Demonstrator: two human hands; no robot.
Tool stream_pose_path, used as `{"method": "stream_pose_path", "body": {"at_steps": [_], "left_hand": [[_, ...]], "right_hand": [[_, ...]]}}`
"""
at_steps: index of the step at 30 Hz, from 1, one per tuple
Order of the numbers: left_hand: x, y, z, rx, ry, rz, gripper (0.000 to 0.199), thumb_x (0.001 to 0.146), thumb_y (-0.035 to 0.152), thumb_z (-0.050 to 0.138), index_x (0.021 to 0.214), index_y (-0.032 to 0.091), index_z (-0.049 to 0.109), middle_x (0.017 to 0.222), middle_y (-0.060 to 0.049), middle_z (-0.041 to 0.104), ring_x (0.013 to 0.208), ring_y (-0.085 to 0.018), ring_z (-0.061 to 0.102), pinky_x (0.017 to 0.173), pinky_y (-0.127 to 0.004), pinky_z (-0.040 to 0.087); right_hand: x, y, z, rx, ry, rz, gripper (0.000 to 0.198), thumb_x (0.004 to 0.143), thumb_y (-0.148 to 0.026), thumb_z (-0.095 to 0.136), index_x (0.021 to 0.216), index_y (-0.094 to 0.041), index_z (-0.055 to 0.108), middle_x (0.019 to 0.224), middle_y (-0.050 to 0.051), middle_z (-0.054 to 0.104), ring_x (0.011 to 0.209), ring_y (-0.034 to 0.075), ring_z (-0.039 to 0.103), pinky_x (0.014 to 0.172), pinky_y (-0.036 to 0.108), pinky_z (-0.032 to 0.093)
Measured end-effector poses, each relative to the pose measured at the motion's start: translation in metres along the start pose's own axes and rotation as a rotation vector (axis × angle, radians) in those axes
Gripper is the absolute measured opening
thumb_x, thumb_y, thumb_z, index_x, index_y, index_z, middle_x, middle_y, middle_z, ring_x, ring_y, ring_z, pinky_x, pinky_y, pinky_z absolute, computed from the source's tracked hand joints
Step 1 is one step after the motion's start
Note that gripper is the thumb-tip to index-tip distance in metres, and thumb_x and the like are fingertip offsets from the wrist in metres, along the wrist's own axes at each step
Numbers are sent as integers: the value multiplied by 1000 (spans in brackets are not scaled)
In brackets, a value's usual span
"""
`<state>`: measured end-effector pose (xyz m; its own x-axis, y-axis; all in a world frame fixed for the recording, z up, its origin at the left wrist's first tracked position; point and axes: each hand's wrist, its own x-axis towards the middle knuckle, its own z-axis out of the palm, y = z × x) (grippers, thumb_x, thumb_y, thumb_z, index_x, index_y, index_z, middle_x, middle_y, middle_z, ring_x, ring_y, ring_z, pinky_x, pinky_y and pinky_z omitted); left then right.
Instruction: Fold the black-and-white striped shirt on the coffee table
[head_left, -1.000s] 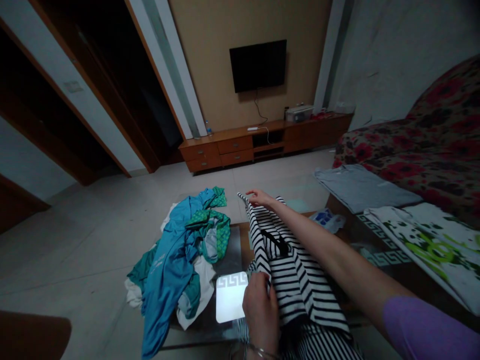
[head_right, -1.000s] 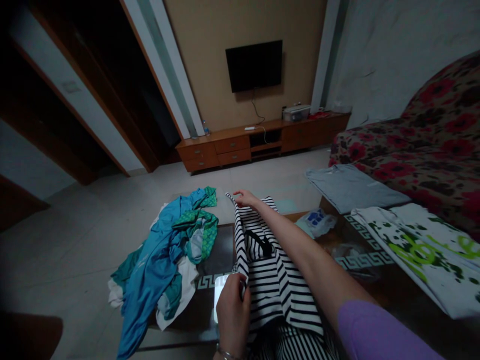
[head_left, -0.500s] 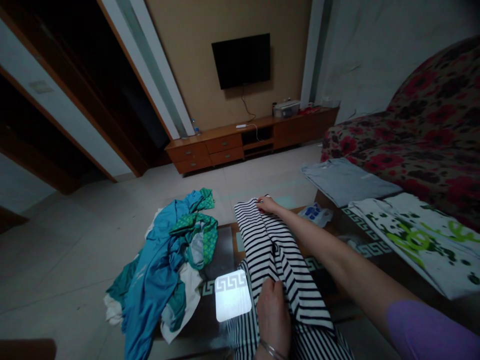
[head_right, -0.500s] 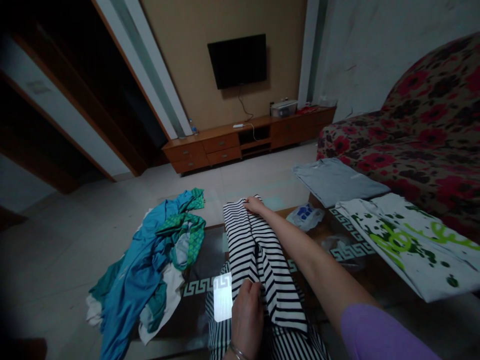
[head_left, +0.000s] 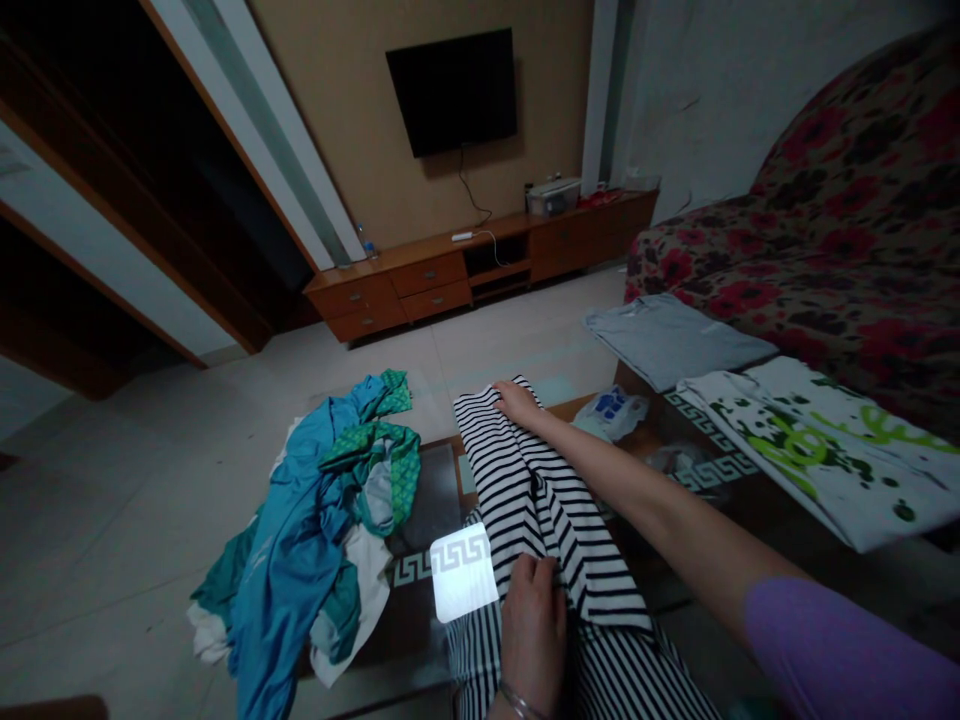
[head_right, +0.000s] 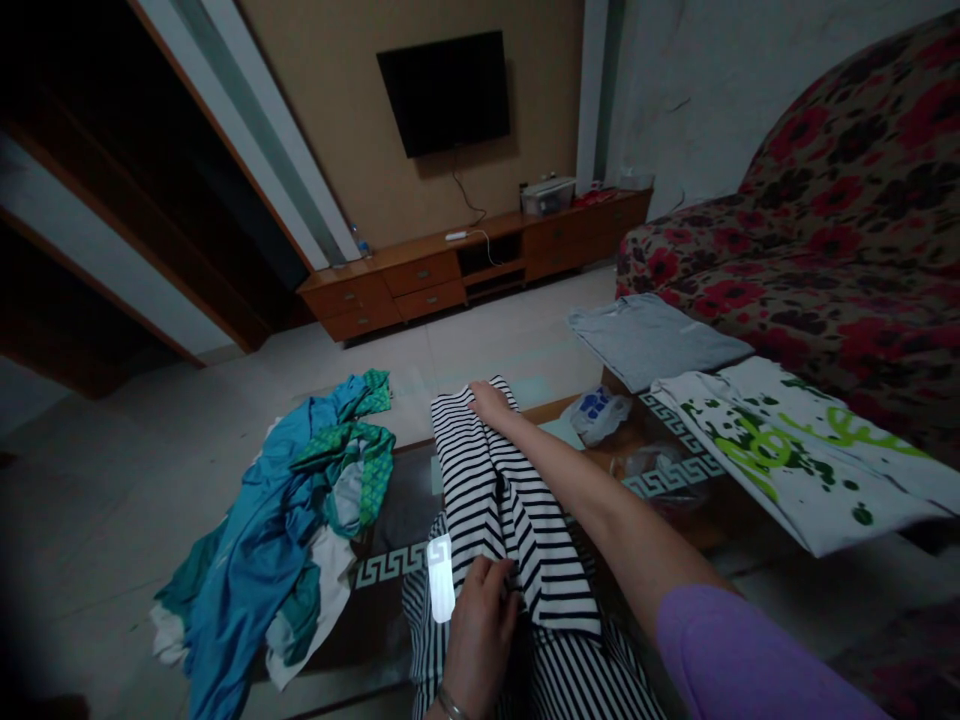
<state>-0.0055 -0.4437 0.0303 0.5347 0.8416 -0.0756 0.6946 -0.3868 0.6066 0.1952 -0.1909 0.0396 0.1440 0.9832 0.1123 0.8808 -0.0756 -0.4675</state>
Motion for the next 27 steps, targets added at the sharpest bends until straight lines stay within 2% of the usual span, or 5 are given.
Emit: {"method": "stream_pose_path", "body": {"at_steps": [4, 7, 13, 21, 27], "left_hand": [[-3, -30, -13, -108, 120, 209, 40, 86, 6, 36, 117, 17, 58, 111, -11, 62, 104, -19, 58, 92, -34, 49], [11, -55, -31, 30, 208, 360, 58, 76, -3, 34, 126, 18, 54, 128, -11, 56, 121, -19, 49, 103, -39, 42], [65, -67, -58, 517, 23, 582, 70, 80, -3, 39, 143, 27, 35, 153, -4, 28, 142, -24, 19, 111, -50, 27], [81, -82, -77, 662, -204, 898, 63, 91, 7, 42, 146, 32, 26, 153, -4, 27, 144, -21, 15, 115, -51, 15], [86, -74, -82, 416, -378, 772, 59, 86, 5, 47, 137, 34, 42, 150, -3, 35, 142, -18, 21, 116, -45, 10]], "right_hand": [[-50, 4, -24, -33, 15, -184, 27, 90, -17, 46, 111, -18, 63, 113, 9, 61, 109, 19, 52, 95, 29, 38], [-106, 15, -24, -74, 39, -342, 23, 91, -17, 46, 102, -16, 65, 101, 9, 64, 102, 20, 55, 92, 32, 41], [-188, 39, 1, 68, -8, -561, 35, 94, -20, 43, 125, -12, 56, 130, 13, 55, 122, 20, 49, 103, 36, 40], [-218, 86, -36, -50, -77, -747, 47, 94, -11, 39, 140, -25, 42, 146, 9, 39, 139, 19, 29, 111, 46, 29], [-204, 76, -33, -31, -190, -818, 40, 94, -16, 44, 133, -26, 51, 143, 8, 44, 138, 18, 30, 112, 46, 26]]}}
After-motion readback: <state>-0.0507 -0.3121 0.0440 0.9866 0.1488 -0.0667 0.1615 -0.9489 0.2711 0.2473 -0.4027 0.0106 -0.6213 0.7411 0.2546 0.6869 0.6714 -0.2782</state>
